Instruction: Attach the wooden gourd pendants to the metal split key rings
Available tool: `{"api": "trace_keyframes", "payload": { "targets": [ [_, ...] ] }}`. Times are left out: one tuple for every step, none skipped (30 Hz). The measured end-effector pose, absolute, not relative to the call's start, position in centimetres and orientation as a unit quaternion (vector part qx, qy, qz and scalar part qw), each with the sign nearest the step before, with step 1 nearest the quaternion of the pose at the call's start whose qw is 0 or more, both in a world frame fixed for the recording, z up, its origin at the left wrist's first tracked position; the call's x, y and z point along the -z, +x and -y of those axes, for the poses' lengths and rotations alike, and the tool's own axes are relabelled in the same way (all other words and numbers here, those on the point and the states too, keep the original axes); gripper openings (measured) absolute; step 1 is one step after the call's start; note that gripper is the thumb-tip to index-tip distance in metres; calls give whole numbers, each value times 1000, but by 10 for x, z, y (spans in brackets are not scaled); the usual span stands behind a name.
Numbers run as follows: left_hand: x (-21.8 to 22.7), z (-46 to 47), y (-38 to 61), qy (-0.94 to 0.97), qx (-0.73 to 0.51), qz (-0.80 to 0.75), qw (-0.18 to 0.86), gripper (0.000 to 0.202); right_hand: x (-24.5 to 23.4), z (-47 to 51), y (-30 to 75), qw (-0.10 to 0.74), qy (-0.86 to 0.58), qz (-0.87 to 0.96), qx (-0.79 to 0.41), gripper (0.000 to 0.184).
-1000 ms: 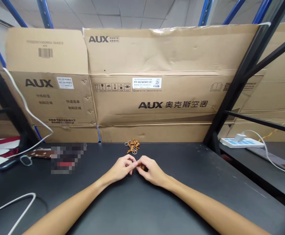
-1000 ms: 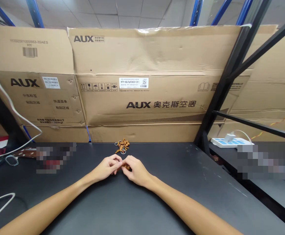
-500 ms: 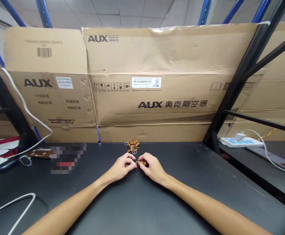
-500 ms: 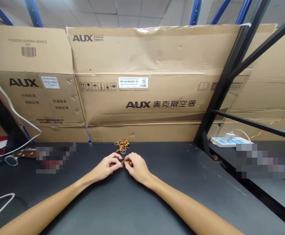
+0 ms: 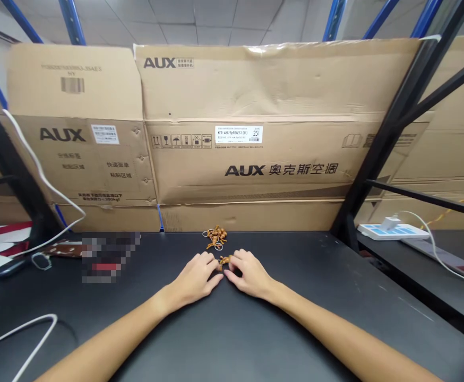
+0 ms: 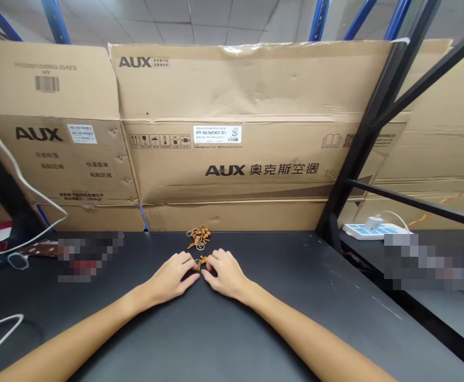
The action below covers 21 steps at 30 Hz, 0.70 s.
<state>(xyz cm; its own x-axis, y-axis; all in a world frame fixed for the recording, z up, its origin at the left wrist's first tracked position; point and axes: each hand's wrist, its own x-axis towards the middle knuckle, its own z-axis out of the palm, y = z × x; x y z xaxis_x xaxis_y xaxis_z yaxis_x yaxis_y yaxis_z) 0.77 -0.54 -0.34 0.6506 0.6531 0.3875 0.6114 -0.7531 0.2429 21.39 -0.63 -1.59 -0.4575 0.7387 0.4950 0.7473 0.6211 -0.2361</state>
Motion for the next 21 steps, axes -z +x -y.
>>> {"api": "trace_keyframes", "payload": {
  "targets": [
    [3,5,6,906,-223,-359,35,25,15,5,216,271,-434,859,1,17],
    [3,3,5,904,-212,-371,27,32,15,4,218,254,-437,863,-8,29],
    [3,1,3,902,-200,-382,24,40,14,3,221,235,-445,864,-20,39],
    [3,-1,2,901,-184,-392,25,46,13,1,223,213,-453,865,-37,48],
    [4,-3,0,900,-168,-401,27,51,13,-1,225,190,-458,867,-54,54],
    [5,-5,-2,901,-154,-405,30,54,12,-3,228,171,-463,867,-69,59],
    [6,-7,-4,902,-145,-406,30,56,12,-4,229,157,-465,867,-82,62],
    [7,-8,-5,903,-140,-406,29,56,13,-5,231,147,-467,867,-90,64],
    [8,-9,-5,904,-139,-403,26,57,13,-6,232,142,-469,866,-95,65],
    [9,-9,-6,905,-141,-400,24,57,14,-7,232,141,-470,866,-98,65],
    [10,-9,-6,906,-144,-397,21,57,14,-7,232,142,-471,865,-99,66],
    [10,-9,-6,906,-147,-395,19,57,15,-7,232,144,-471,865,-98,66],
    [11,-9,-5,907,-151,-394,16,56,16,-7,232,146,-471,865,-97,66],
    [11,-9,-5,906,-154,-393,13,56,16,-7,231,148,-471,864,-95,66],
    [11,-8,-5,906,-157,-392,9,56,17,-6,231,151,-471,864,-92,66],
    [10,-8,-4,906,-161,-391,6,55,17,-6,231,155,-471,864,-89,65],
    [10,-8,-4,907,-163,-389,3,54,17,-6,230,158,-471,864,-85,65],
    [10,-7,-4,907,-165,-389,2,54,17,-6,230,162,-471,863,-81,65],
    [9,-7,-4,907,-165,-389,1,54,17,-6,230,164,-470,864,-79,65],
    [9,-7,-4,907,-163,-389,2,54,17,-6,230,165,-469,864,-77,64],
    [9,-7,-4,906,-161,-391,4,55,17,-6,230,166,-469,864,-75,64]
  ]
}}
